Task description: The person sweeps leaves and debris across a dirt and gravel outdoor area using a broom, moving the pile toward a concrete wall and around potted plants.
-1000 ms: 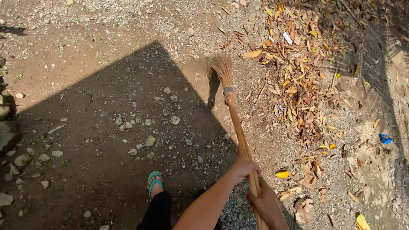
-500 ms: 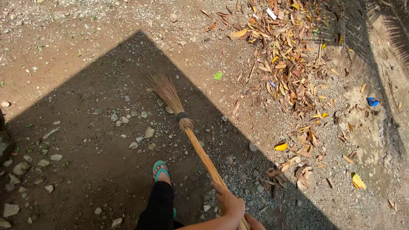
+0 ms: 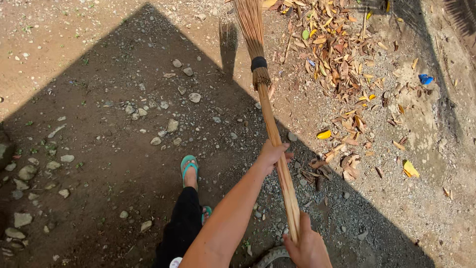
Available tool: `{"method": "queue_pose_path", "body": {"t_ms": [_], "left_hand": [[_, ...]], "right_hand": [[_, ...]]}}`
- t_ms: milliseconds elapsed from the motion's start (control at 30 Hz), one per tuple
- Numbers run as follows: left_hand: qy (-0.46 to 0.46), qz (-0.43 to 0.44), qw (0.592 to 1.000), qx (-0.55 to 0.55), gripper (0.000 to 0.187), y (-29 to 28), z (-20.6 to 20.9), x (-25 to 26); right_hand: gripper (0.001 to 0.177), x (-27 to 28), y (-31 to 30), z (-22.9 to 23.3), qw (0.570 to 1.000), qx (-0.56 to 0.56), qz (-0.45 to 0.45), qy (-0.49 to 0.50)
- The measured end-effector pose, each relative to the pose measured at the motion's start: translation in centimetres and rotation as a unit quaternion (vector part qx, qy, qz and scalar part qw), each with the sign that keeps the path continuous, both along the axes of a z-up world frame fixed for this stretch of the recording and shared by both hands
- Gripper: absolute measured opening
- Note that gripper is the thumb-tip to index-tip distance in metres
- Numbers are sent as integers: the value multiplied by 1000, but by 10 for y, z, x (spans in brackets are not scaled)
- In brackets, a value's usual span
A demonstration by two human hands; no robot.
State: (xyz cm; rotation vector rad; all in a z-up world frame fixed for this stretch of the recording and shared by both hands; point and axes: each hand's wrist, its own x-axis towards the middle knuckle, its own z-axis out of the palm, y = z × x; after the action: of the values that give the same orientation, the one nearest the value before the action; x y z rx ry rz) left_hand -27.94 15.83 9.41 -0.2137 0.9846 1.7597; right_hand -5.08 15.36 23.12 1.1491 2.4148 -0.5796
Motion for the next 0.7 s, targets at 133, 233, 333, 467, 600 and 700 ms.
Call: {"method": "queue_pose_path", "body": {"t_ms": [133,233,333,467,600,700], "left_hand": [[49,33,997,44,56,-72,-4,13],[177,-37,983,-13,65,-161,-13,23],[111,-37,989,-93,64,-261,-17,7],[193,-174,896,-360,69,-346,-30,-22],[175,-65,900,-394,55,-400,-48,-46],[97,-56,916,-385,49,-437,-56,-67]], "right_hand": [[90,-67,1,4,963,-262,-13,52],[47,-141,-41,-23,868,-471,-151,47],[29,-163,-123,-55,819,-555,-146,2],[34,-146,-167,-96,738,-643,-201,-39],[43,-88,-100,-128,771,-554,-306,-69],[33,-93,3,-134,798,-476,-369,30]]}}
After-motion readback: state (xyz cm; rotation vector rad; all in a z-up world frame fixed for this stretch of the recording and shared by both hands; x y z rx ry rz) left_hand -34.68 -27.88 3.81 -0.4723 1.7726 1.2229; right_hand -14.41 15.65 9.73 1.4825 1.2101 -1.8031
